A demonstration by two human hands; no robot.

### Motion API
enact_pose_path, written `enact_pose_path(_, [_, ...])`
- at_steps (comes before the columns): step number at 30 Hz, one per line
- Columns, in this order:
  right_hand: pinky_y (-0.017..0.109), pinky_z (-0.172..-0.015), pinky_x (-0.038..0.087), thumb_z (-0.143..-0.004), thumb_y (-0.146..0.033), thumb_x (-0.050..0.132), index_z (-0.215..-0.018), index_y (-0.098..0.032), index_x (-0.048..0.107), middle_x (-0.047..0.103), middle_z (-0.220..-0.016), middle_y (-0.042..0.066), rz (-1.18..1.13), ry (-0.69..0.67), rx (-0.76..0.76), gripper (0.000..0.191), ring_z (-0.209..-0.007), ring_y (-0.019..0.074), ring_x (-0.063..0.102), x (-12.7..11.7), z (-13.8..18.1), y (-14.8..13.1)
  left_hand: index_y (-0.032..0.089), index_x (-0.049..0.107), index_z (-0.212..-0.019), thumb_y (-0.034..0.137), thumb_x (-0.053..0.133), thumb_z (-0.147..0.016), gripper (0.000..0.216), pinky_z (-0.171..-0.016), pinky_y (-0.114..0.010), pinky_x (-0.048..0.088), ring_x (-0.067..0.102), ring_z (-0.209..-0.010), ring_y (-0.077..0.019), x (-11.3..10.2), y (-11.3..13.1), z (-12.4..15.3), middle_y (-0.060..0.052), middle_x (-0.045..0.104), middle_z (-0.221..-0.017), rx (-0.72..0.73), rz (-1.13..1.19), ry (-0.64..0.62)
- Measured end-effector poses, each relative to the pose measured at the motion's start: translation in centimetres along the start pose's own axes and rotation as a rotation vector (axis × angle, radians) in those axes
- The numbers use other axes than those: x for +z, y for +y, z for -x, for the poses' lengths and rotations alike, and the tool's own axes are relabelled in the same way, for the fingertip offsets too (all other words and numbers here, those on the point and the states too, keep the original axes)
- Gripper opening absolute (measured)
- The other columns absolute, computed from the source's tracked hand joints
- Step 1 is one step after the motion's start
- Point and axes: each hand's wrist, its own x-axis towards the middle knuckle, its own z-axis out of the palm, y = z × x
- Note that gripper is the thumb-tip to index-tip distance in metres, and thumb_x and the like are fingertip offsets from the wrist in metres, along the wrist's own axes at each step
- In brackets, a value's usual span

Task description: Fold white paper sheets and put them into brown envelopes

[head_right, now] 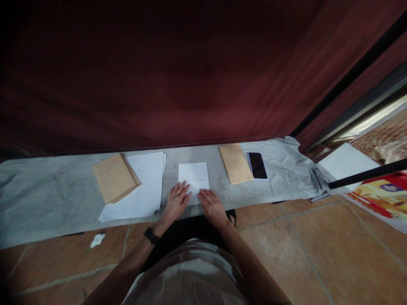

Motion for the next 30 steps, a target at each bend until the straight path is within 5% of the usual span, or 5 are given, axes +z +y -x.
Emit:
enact_pose_path(8, [0.051, -0.123, 0.033, -0.088, -0.014, 0.055, -0.143, -0.017, 0.054, 0.051, -0.152, 0.011, -0.048, -0.054, 0.013, 0.055, -0.142, 0.0253, 0.046, -1.1, 0.2, -0.4, 0.016, 0.052, -0.145, 0.037, 0.045, -0.101, 0.049, -0.121, -0.052, 0.03, 0.037, -0.148, -0.0318, -0.8, 0.4, 1.8, -0.015, 0.044, -0.156, 0.072, -0.174, -0.045])
enact_pose_path(15, [0.047, -0.112, 0.045, -0.096, -0.018, 0.048, -0.137, -0.02, 0.06, 0.061, -0.14, 0.011, -0.144, 0.097, 0.193, 0.042, -0.131, 0.0251, 0.056, -0.7, -0.3, 0.7, 0.013, 0.056, -0.139, 0.032, 0.053, -0.095, 0.048, -0.118, -0.049, 0.036, 0.049, -0.139, -0.0306, -1.3, -0.6, 1.9, -0.017, 0.055, -0.147, -0.082, 0.113, 0.078])
enact_pose_path(22, [0.039, -0.095, 0.054, -0.089, -0.022, 0.054, -0.125, -0.02, 0.066, 0.071, -0.112, 0.011, -0.261, 0.233, 0.654, 0.038, -0.102, 0.0242, 0.068, -0.1, -4.7, 2.2, 0.016, 0.069, -0.115, 0.031, 0.072, -0.077, 0.041, -0.087, -0.037, 0.053, 0.069, -0.089, -0.0216, -2.0, -0.3, -2.3, -0.007, 0.074, -0.094, -0.696, 0.739, 0.213])
enact_pose_path(30, [0.035, -0.079, 0.056, -0.079, -0.032, 0.063, -0.098, -0.021, 0.073, 0.075, -0.086, 0.004, -0.532, 0.277, 0.757, 0.025, -0.081, 0.0216, 0.068, -0.4, -6.6, 4.1, 0.015, 0.07, -0.08, 0.039, 0.081, -0.063, 0.032, -0.047, -0.023, 0.037, 0.049, -0.048, -0.0099, -2.9, 0.0, -3.6, 0.003, 0.058, -0.055, -0.672, 0.844, 0.157])
